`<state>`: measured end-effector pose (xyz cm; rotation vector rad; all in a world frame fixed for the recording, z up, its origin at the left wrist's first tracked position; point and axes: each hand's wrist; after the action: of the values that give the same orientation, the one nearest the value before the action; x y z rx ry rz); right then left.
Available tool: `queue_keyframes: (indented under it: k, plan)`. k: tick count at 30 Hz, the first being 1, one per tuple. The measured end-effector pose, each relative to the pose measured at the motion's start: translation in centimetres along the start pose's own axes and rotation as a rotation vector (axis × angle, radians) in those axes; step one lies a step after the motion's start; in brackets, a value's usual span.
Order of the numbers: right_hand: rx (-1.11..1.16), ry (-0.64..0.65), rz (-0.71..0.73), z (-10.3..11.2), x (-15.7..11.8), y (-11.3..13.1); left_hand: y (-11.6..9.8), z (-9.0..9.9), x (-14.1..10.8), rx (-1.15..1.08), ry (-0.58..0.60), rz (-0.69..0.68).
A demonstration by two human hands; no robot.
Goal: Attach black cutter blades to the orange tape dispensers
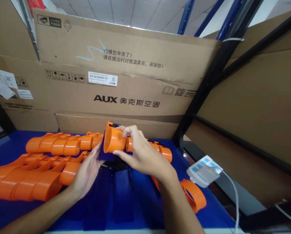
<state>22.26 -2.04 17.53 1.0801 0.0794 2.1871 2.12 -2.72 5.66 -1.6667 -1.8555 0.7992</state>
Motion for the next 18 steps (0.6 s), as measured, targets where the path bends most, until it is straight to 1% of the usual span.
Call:
queue_keyframes:
  k: [2, 4, 6, 8, 10, 11, 13, 15, 16, 17, 18]
  plan:
    - [-0.017, 0.057, 0.019, -0.3, -0.1, 0.9, -0.2, -0.6, -0.3, -0.049, 0.073, 0.067]
    - [-0.034, 0.116, 0.054, -1.1, -0.4, 1.7, -0.4, -0.8, -0.4, -0.092, 0.083, 0.100]
    - [-0.024, 0.182, 0.105, -1.9, -0.7, 2.4, -0.3, -0.7, -0.4, -0.122, 0.053, 0.137]
    - [0.012, 0.215, 0.144, -2.4, -1.1, 3.0, -0.1, -0.3, -0.3, -0.130, -0.003, 0.182]
    - [0.086, 0.211, 0.152, -2.5, -1.3, 3.2, 0.1, 0.1, -0.2, -0.128, -0.082, 0.203]
    - [0.131, 0.187, 0.138, -2.5, -1.3, 3.1, 0.2, 0.3, -0.1, -0.127, -0.124, 0.198]
    - [0.199, 0.081, 0.059, -2.6, -1.0, 2.3, 0.3, 0.6, -0.1, -0.123, -0.200, 0.170]
    - [0.196, -0.090, -0.098, -3.3, -0.6, 0.9, 0.4, 0.9, 0.0, -0.112, -0.230, 0.159]
    - [0.195, -0.140, -0.186, -3.9, -0.4, 0.2, 0.5, 1.0, 0.0, -0.102, -0.233, 0.155]
    - [0.224, -0.150, -0.255, -4.6, -0.3, -0.5, 0.6, 1.2, 0.2, -0.088, -0.238, 0.144]
    - [0.280, -0.111, -0.306, -5.3, -0.3, -1.2, 0.7, 1.5, 0.3, -0.072, -0.245, 0.124]
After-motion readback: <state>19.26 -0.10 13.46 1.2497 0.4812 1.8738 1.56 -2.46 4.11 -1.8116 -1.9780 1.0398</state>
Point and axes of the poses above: each hand's wrist, its own x-axis towards the middle knuckle, its own z-axis out of the back of the hand, y = z × x, and after that the axes turned 12 degrees about -y, right-handed
